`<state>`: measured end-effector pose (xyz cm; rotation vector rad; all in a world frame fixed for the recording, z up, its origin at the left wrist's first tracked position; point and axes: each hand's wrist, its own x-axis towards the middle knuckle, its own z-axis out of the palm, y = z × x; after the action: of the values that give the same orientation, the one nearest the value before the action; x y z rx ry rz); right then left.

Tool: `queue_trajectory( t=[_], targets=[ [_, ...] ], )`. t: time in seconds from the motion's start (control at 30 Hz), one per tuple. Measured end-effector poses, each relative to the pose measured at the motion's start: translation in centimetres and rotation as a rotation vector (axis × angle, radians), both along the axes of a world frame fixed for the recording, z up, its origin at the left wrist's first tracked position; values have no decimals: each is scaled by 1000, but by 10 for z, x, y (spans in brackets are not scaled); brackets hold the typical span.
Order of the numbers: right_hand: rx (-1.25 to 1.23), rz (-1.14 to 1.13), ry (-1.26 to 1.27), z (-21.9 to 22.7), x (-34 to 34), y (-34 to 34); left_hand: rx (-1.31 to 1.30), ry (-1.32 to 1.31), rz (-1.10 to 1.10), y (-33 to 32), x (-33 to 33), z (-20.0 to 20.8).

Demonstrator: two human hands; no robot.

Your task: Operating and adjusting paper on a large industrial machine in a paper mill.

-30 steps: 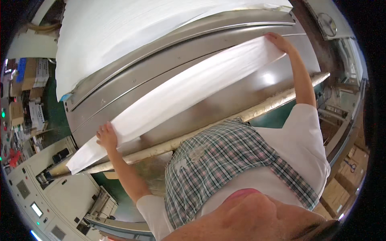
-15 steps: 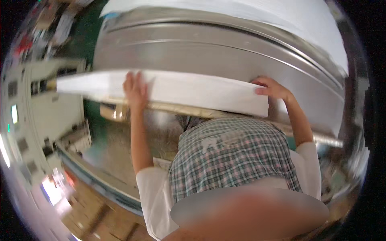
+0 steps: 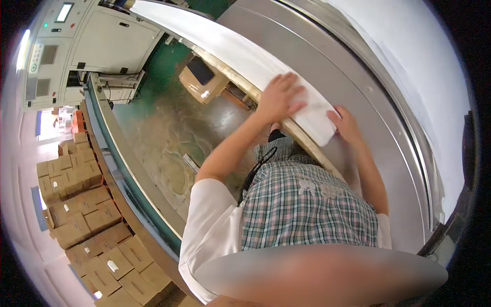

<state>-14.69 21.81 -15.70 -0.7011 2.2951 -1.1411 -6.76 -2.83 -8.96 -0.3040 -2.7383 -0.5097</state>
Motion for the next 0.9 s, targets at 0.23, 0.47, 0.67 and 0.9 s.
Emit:
queue_trajectory(
  t=[0.23,0.47,0.67,0.9],
  targets=[
    [-328,-571,-4,-21,-32,-70,476,156,122,-89,4,25],
    [100,-928,127,-31,-79,15,357,197,1043,-340,13,-98],
    [482,-861,592,-45,-80,-3,235,-343,1377,-372,2,-205],
    [763,-949,583,-45,-82,-10,85,-189,1525,-373,-23,-235]
  ],
)
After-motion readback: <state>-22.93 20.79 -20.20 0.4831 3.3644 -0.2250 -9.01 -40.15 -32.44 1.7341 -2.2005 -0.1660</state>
